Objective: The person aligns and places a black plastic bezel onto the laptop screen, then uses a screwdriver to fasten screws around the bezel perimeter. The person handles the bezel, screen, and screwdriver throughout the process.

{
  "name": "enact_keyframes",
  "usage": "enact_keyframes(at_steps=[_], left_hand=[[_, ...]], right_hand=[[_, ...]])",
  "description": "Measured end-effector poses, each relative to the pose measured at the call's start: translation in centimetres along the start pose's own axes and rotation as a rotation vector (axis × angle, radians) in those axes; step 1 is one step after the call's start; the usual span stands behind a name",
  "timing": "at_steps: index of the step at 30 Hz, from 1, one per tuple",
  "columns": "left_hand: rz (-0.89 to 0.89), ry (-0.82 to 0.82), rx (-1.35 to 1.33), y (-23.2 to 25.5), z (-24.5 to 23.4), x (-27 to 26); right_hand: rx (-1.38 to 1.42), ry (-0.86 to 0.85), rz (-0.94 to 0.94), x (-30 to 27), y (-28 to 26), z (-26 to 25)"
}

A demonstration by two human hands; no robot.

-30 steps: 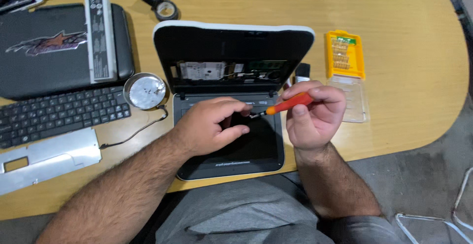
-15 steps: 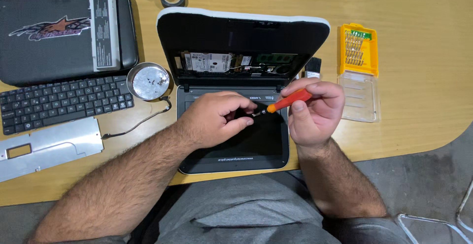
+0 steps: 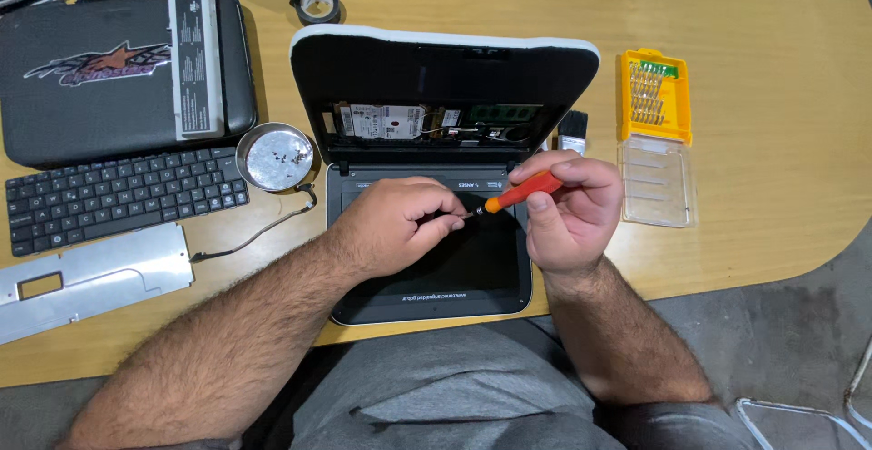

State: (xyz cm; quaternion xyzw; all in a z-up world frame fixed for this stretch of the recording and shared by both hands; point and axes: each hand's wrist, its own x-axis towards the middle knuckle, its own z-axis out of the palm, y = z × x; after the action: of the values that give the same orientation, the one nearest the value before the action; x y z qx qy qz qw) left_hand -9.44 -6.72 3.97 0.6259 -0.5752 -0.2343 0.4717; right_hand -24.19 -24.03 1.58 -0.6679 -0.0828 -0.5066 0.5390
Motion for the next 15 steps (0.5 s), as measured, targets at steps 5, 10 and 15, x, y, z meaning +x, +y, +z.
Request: enact_keyframes(at_steps=[5, 10, 15], left_hand=[[-0.014, -0.023, 0.001, 0.01, -0.19, 0.15], [-0.033, -0.032, 0.018, 0.45, -0.52, 0.06], [-0.028, -0.042, 0.018, 0.07, -0.54, 0.04]], right_hand=[[-0.020, -0.021, -0.001, -0.08, -0.15, -0.01], [-0.046, -0.041, -0.008, -0.17, -0.22, 0.12], [-0.092, -0.110, -0.066, -0.02, -0.27, 0.02]])
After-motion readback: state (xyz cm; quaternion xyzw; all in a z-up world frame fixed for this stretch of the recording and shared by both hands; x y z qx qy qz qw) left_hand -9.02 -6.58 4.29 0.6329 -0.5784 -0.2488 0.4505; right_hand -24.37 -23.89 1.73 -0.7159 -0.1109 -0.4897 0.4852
